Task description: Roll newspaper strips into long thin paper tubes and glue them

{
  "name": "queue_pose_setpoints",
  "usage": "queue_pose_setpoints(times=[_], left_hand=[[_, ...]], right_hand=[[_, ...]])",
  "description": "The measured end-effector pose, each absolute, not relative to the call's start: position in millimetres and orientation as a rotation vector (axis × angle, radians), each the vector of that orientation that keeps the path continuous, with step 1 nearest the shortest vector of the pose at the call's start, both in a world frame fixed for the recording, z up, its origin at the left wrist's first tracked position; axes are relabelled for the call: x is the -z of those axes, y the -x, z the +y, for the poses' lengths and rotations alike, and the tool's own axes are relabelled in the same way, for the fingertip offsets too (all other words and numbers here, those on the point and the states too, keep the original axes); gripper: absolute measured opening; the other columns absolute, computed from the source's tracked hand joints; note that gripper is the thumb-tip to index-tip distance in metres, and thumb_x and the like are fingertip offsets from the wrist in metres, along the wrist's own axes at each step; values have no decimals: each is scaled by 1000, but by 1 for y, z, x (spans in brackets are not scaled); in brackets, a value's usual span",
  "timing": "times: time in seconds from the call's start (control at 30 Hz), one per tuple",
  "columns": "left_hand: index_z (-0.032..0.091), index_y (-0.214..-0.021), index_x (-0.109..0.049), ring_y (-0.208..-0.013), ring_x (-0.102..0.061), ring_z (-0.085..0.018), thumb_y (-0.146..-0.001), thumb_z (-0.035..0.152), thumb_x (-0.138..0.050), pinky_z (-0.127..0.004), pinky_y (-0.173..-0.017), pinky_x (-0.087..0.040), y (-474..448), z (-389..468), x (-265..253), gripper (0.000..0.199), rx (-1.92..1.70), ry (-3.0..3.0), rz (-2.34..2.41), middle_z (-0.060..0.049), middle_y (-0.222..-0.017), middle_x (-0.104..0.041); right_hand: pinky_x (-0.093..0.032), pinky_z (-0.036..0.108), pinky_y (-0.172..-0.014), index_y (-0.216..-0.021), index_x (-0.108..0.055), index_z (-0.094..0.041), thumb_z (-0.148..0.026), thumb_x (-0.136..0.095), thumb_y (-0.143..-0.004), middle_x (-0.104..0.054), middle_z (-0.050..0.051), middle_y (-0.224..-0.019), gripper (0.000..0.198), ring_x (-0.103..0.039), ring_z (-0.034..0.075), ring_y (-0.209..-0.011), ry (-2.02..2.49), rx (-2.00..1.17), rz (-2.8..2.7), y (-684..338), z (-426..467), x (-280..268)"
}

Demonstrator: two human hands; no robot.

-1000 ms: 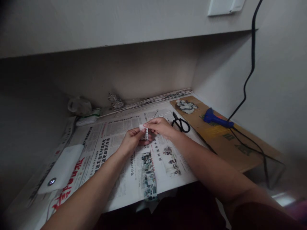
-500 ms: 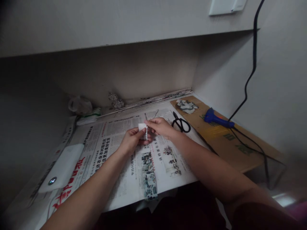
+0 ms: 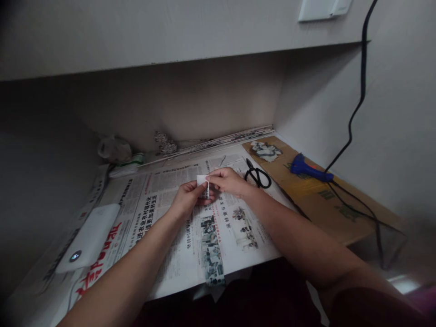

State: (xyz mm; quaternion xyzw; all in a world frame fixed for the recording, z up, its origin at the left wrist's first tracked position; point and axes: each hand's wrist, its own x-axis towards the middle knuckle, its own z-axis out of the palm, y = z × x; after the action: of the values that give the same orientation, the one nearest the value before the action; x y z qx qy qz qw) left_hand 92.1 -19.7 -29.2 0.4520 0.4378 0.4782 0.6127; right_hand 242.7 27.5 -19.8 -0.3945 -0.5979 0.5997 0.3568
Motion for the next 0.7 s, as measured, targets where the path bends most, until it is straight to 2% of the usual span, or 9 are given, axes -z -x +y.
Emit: queue_pose_setpoints(times=[0.2, 0.4, 0.5, 0.6, 0.7], left_hand=[[7, -86, -66, -63, -63, -15, -72, 38, -67, -27, -59, -54, -94, -20, 29, 33, -1098, -1040, 989, -13, -78, -69], [9, -84, -66, -64, -63, -15, -71, 37, -68, -28, -61, -54, -94, -20, 32, 32, -1103, -1048, 981, -11, -79, -69], [9, -85, -66, -62, -63, -14, -71, 36, -69, -27, -60, -54, -95, -20, 32, 31, -1111, -1036, 985, -11, -77, -69], [8, -86, -66, -61, -63, -14, -70, 36, -69, -26, -59, -54, -96, -20, 32, 32, -1119, -1014, 991, -10, -75, -68], [7, -87, -67, -62, -64, -15, -71, 36, -69, -25, -58, -54, -96, -20, 31, 33, -1101, -988, 1007, -11, -75, -69]], right_hand=[[-29, 18, -36, -70, -61, -13, -38, -67, -71, -47, -6, -46, 25, -40, 5, -37, 1023, -1513, -1481, -236, 23, 19], [-40, 23, -38, -70, -61, -15, -46, -71, -66, -54, -3, -48, 33, -49, 10, -39, 1002, -1497, -1442, -233, 27, 32], [-41, 24, -39, -65, -57, -16, -50, -71, -65, -55, -2, -48, 37, -51, 12, -39, 991, -1476, -1455, -231, 26, 34], [-39, 23, -40, -64, -55, -17, -54, -68, -67, -55, -2, -49, 40, -50, 11, -40, 1048, -1376, -1507, -233, 26, 32], [-43, 24, -52, -76, -64, -16, -54, -63, -73, -64, 2, -65, 37, -57, 13, -56, 1157, -1067, -1679, -249, 40, 25]])
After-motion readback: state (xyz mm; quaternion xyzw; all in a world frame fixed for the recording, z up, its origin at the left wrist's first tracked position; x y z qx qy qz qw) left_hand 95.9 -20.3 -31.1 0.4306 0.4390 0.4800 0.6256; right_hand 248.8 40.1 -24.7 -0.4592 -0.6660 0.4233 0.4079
